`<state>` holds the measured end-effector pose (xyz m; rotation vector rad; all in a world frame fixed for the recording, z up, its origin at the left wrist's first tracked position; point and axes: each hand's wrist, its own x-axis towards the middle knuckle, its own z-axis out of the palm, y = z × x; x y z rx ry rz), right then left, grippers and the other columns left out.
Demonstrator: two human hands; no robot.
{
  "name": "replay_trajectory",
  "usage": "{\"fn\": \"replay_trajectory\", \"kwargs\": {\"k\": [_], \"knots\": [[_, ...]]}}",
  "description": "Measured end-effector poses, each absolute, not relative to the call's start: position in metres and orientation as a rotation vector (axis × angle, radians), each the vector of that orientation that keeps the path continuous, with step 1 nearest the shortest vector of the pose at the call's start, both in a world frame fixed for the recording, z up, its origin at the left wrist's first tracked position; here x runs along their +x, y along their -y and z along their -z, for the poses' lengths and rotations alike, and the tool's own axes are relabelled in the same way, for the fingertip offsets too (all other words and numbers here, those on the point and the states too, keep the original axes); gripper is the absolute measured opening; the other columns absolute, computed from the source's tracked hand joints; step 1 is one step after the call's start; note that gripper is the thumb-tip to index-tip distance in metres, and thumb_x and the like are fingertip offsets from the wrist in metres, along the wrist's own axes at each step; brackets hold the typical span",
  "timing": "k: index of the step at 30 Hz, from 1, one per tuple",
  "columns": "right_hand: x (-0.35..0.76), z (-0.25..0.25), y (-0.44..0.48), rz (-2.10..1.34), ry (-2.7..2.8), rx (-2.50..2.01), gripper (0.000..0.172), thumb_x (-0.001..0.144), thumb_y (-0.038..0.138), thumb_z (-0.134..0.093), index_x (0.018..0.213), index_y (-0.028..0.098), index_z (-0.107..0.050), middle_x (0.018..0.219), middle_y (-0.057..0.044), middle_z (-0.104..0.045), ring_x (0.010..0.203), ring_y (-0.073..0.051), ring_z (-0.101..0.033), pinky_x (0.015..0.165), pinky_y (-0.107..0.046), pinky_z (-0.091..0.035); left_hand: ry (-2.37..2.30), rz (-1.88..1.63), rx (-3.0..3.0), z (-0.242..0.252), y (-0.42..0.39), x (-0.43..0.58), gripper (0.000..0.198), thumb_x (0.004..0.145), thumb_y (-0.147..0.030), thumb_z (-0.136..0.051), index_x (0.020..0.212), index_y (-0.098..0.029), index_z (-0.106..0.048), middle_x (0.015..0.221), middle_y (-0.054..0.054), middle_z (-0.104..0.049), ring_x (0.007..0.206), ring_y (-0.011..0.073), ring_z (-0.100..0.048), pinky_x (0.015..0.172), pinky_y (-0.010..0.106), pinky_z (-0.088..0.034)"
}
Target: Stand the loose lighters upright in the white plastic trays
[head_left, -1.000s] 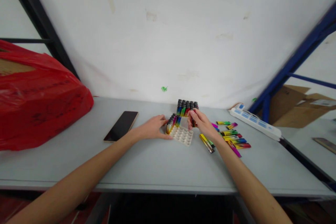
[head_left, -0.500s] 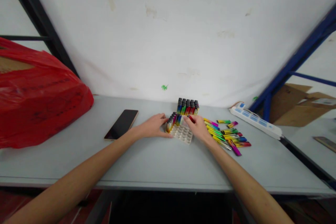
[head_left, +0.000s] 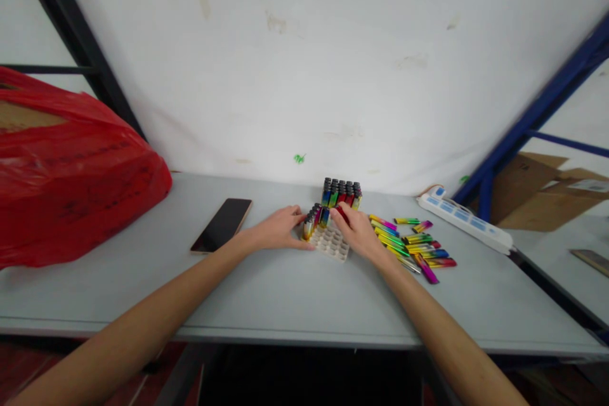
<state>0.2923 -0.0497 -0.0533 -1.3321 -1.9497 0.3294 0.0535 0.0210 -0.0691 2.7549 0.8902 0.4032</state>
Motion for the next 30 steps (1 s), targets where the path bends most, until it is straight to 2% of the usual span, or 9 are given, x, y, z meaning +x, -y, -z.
{"fn": "replay_trajectory", "kwargs": {"k": [3,6,11,17,21,24,30], "knots": [[0.295,0.051,0.05,-0.217,2.074,-1.267,0.035,0.108,0.046,-0.034,0.085,0.024,-0.048,0.08,-0.003,-0.059,0.074,-0.018,-0.057,0.069,-0.029,-0.04,-0.886,-0.395,2.773,0.071,-0.022,0.053,0.067,0.077,-0.079,-0.067,0.106,-0.018,-0.067,0.104,0.009,-0.062,0.098,0.0284,-0.059,0.089,0.037,-0.046],[0.298,0.049,0.049,-0.056,2.182,-1.26,0.039,0.109,0.047,-0.033,0.086,0.022,-0.053,0.091,-0.007,-0.061,0.084,-0.02,-0.058,0.076,-0.03,-0.041,-0.89,-0.405,2.774,0.072,-0.023,0.053,0.068,0.076,-0.079,-0.068,0.107,-0.018,-0.068,0.105,0.01,-0.062,0.098,0.0283,-0.059,0.091,0.037,-0.046],[0.297,0.051,0.049,-0.06,2.204,-1.39,0.046,0.108,0.053,-0.036,0.078,0.023,-0.053,0.074,-0.004,-0.063,0.067,-0.018,-0.056,0.064,-0.03,-0.035,-0.896,-0.405,2.75,0.069,-0.021,0.054,0.065,0.075,-0.076,-0.071,0.105,-0.019,-0.069,0.103,0.009,-0.062,0.097,0.0284,-0.059,0.089,0.037,-0.046],[0.292,0.062,0.043,-0.165,2.115,-1.376,0.047,0.105,0.056,-0.042,0.075,0.022,-0.055,0.069,-0.004,-0.067,0.06,-0.017,-0.058,0.059,-0.028,-0.034,-0.896,-0.404,2.748,0.068,-0.02,0.054,0.065,0.076,-0.076,-0.071,0.106,-0.018,-0.068,0.105,0.01,-0.062,0.099,0.0289,-0.059,0.09,0.037,-0.046],[0.292,0.066,0.039,-0.048,2.219,-1.43,0.043,0.105,0.053,-0.047,0.079,0.022,-0.061,0.07,-0.005,-0.068,0.061,-0.019,-0.059,0.058,-0.028,-0.033,-0.895,-0.419,2.749,0.068,-0.019,0.054,0.067,0.075,-0.078,-0.069,0.105,-0.018,-0.069,0.104,0.01,-0.062,0.097,0.0291,-0.059,0.089,0.038,-0.046],[0.288,0.063,0.041,0.095,2.241,-1.54,0.041,0.104,0.052,-0.048,0.084,0.021,-0.065,0.08,-0.009,-0.072,0.068,-0.02,-0.063,0.059,-0.029,-0.031,-0.891,-0.413,2.75,0.068,-0.02,0.054,0.067,0.075,-0.079,-0.068,0.105,-0.019,-0.069,0.103,0.009,-0.062,0.097,0.0287,-0.059,0.088,0.037,-0.046],[0.299,0.047,0.047,0.081,2.28,-1.635,0.052,0.104,0.06,-0.041,0.079,0.023,-0.067,0.072,-0.008,-0.072,0.066,-0.021,-0.064,0.058,-0.03,-0.029,-0.902,-0.389,2.741,0.066,-0.02,0.053,0.068,0.075,-0.08,-0.068,0.104,-0.017,-0.068,0.105,0.01,-0.061,0.099,0.0292,-0.059,0.088,0.037,-0.046]]}}
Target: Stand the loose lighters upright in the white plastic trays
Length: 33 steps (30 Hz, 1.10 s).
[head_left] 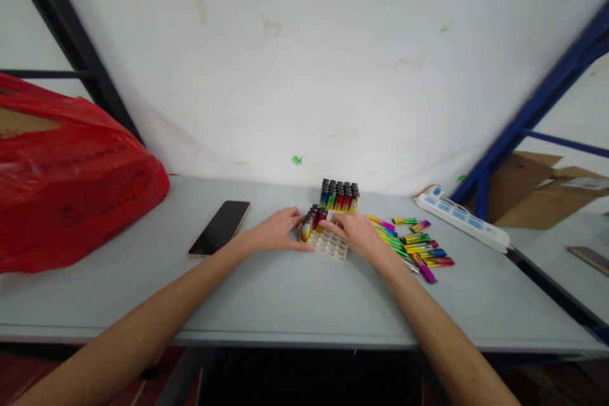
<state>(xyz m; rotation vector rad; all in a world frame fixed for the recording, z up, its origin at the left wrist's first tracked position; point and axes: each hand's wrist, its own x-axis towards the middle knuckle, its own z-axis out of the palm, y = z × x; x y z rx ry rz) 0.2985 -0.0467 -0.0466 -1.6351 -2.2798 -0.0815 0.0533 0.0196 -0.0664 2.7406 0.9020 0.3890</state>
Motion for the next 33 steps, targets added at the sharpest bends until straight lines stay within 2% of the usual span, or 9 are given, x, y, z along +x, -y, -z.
{"fn": "replay_trajectory", "kwargs": {"k": [3,7,10,16,22,24,27,30,33], "knots": [[0.336,0.04,0.043,0.123,2.201,-1.733,0.052,0.109,0.051,-0.034,0.087,0.023,-0.072,0.078,-0.009,-0.074,0.071,-0.021,-0.067,0.063,-0.029,-0.036,-0.903,-0.389,2.736,0.066,-0.019,0.054,0.067,0.075,-0.079,-0.068,0.103,-0.018,-0.068,0.105,0.01,-0.062,0.099,0.0294,-0.059,0.088,0.037,-0.046],[0.402,0.045,0.034,0.209,2.103,-1.951,0.024,0.101,0.026,-0.055,0.101,0.016,-0.076,0.099,-0.013,-0.077,0.091,-0.023,-0.07,0.08,-0.03,-0.046,-0.903,-0.388,2.747,0.066,-0.02,0.054,0.07,0.075,-0.081,-0.066,0.106,-0.018,-0.069,0.107,0.01,-0.062,0.099,0.0291,-0.06,0.088,0.037,-0.046],[0.434,0.053,0.03,0.13,2.078,-2.133,0.022,0.092,0.023,-0.065,0.107,0.013,-0.079,0.11,-0.017,-0.077,0.099,-0.026,-0.071,0.085,-0.032,-0.049,-0.916,-0.358,2.754,0.065,-0.019,0.054,0.07,0.076,-0.081,-0.065,0.106,-0.018,-0.069,0.107,0.011,-0.062,0.099,0.0297,-0.06,0.089,0.037,-0.046],[0.437,0.062,0.027,-0.083,2.132,-2.177,0.019,0.093,0.027,-0.064,0.094,0.019,-0.081,0.094,-0.013,-0.079,0.086,-0.026,-0.073,0.075,-0.032,-0.049,-0.902,-0.376,2.757,0.065,-0.019,0.053,0.071,0.076,-0.081,-0.064,0.107,-0.018,-0.068,0.106,0.01,-0.061,0.1,0.0297,-0.06,0.089,0.037,-0.046],[0.429,0.056,0.028,0.195,1.976,-1.878,0.019,0.095,0.031,-0.059,0.103,0.016,-0.069,0.104,-0.017,-0.073,0.097,-0.028,-0.068,0.083,-0.035,-0.049,-0.899,-0.402,2.748,0.068,-0.02,0.054,0.071,0.074,-0.082,-0.066,0.107,-0.019,-0.069,0.107,0.011,-0.062,0.099,0.0299,-0.06,0.088,0.038,-0.046],[0.422,0.048,0.03,0.128,1.883,-1.714,0.024,0.099,0.034,-0.053,0.11,0.016,-0.063,0.1,-0.014,-0.073,0.089,-0.025,-0.068,0.08,-0.035,-0.05,-0.897,-0.401,2.75,0.068,-0.02,0.054,0.071,0.075,-0.082,-0.065,0.106,-0.018,-0.069,0.106,0.011,-0.062,0.098,0.0296,-0.06,0.088,0.038,-0.046],[0.401,0.035,0.036,-0.106,1.72,-1.515,0.035,0.1,0.048,-0.051,0.116,0.019,-0.06,0.078,-0.004,-0.069,0.065,-0.019,-0.062,0.067,-0.032,-0.047,-0.895,-0.404,2.746,0.068,-0.02,0.053,0.07,0.075,-0.081,-0.066,0.105,-0.018,-0.069,0.106,0.011,-0.062,0.098,0.0294,-0.059,0.088,0.038,-0.046],[0.375,0.028,0.039,-0.36,1.541,-1.296,0.039,0.093,0.058,-0.061,0.104,0.02,-0.064,0.065,0.003,-0.057,0.06,-0.016,-0.054,0.061,-0.028,-0.043,-0.893,-0.406,2.748,0.068,-0.02,0.053,0.069,0.075,-0.081,-0.066,0.105,-0.019,-0.068,0.107,0.01,-0.062,0.097,0.0288,-0.06,0.088,0.037,-0.047],[0.351,0.032,0.039,-0.561,1.463,-1.157,0.041,0.091,0.061,-0.064,0.083,0.021,-0.061,0.065,0.003,-0.051,0.063,-0.014,-0.051,0.063,-0.027,-0.044,-0.905,-0.392,2.753,0.067,-0.02,0.054,0.07,0.075,-0.08,-0.067,0.107,-0.019,-0.068,0.107,0.009,-0.062,0.099,0.0286,-0.06,0.089,0.037,-0.047]]}}
